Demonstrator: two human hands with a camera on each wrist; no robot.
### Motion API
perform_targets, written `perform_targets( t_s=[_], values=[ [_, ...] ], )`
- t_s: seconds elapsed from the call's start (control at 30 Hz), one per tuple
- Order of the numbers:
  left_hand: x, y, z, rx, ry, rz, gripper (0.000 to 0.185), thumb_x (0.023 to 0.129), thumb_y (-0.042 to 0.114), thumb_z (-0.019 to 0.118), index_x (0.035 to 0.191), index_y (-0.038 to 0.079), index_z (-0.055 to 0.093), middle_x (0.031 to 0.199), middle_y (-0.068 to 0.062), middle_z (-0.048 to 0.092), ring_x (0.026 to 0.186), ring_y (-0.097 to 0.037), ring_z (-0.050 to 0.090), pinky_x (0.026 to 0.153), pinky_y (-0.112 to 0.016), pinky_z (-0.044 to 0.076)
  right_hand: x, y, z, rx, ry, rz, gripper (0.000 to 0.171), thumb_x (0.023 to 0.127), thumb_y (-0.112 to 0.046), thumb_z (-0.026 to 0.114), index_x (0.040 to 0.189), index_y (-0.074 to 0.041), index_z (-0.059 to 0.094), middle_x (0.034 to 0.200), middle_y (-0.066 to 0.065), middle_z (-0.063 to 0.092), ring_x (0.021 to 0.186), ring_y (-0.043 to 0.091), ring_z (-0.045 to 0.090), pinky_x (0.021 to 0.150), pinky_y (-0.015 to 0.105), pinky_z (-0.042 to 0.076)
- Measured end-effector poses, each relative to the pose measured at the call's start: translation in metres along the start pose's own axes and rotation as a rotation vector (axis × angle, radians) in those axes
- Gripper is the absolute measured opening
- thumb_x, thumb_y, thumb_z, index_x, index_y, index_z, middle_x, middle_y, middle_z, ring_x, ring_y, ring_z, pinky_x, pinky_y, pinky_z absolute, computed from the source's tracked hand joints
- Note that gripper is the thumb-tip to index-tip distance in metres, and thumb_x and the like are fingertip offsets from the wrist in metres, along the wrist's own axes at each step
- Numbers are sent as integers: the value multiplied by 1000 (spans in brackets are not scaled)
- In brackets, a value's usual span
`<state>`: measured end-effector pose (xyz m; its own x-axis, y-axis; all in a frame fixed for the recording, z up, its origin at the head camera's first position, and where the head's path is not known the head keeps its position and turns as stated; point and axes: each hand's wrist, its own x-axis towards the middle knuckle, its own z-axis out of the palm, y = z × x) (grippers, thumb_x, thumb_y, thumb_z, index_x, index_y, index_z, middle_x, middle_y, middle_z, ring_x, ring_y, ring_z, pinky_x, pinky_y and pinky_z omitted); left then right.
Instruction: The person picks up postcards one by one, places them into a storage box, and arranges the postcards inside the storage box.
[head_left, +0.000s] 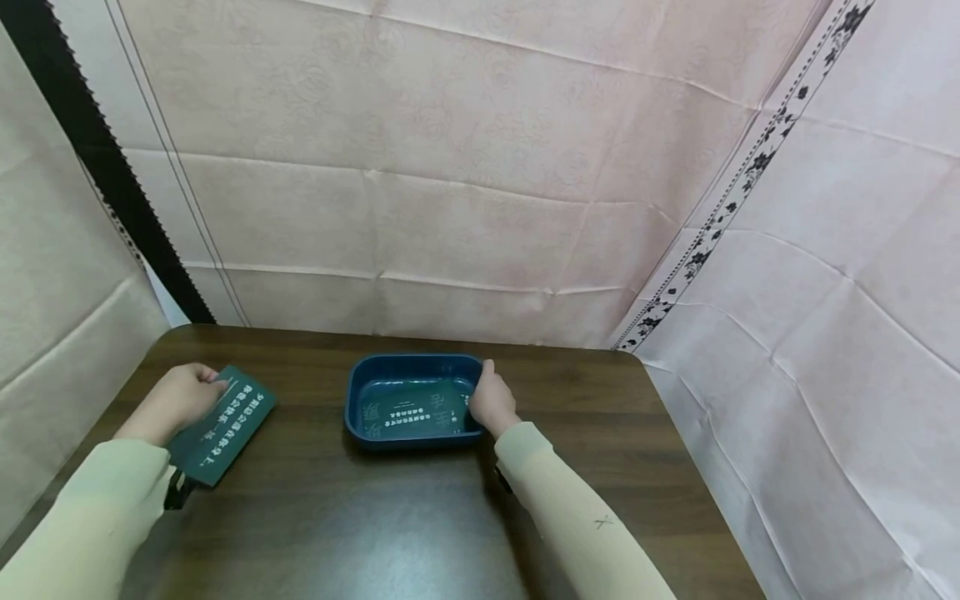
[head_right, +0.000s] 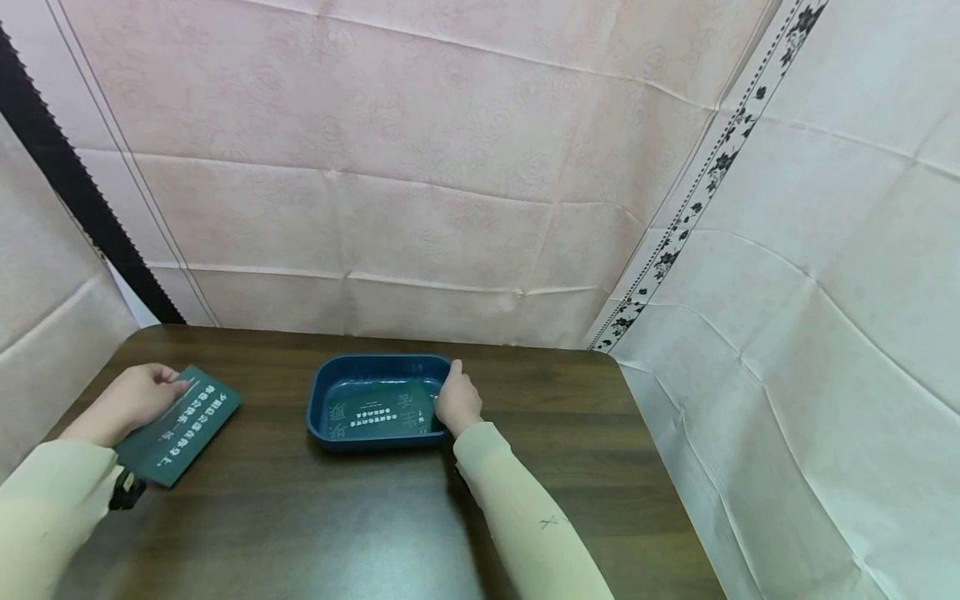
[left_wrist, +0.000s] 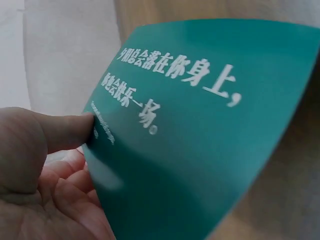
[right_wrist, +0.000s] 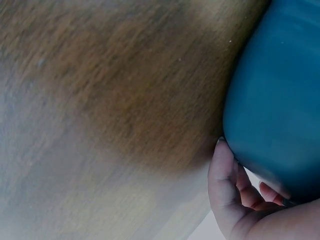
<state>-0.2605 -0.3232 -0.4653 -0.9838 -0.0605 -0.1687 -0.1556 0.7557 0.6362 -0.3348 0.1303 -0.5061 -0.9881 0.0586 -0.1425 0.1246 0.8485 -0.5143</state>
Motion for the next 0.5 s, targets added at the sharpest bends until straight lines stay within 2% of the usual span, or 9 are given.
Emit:
perform_targets(
  t_s=[0.17,0.27,0.4,0.5],
  values=[
    [3,25,5,-7,105,148,43,103,32,42,118,-8,48,104,-25,54,91,-36,51,72,-47,43,2,0,0,-4,-7,12,74,92,-5,62,151,-11,18,127,14,57,95,25,61,84,50,52],
    [4,43,8,-29,140,207,42,103,34,42,118,-5,49,106,-24,54,93,-36,51,74,-50,43,3,1,1,-13,-6,13,74,92,-5,62,151,-11,17,127,13,58,93,24,61,83,49,52],
    [3,69,9,-55,146,255,42,103,36,42,119,-1,51,112,-25,54,102,-39,50,83,-58,41,4,1,2,-16,-3,15,74,92,-6,62,151,-11,17,126,13,58,93,24,61,82,49,52],
    [1,87,9,-65,142,287,41,103,37,42,119,0,52,113,-23,55,105,-38,50,87,-59,40,5,1,3,-17,-7,23,74,92,-6,62,151,-12,17,127,13,58,95,24,61,83,49,52]
  ],
)
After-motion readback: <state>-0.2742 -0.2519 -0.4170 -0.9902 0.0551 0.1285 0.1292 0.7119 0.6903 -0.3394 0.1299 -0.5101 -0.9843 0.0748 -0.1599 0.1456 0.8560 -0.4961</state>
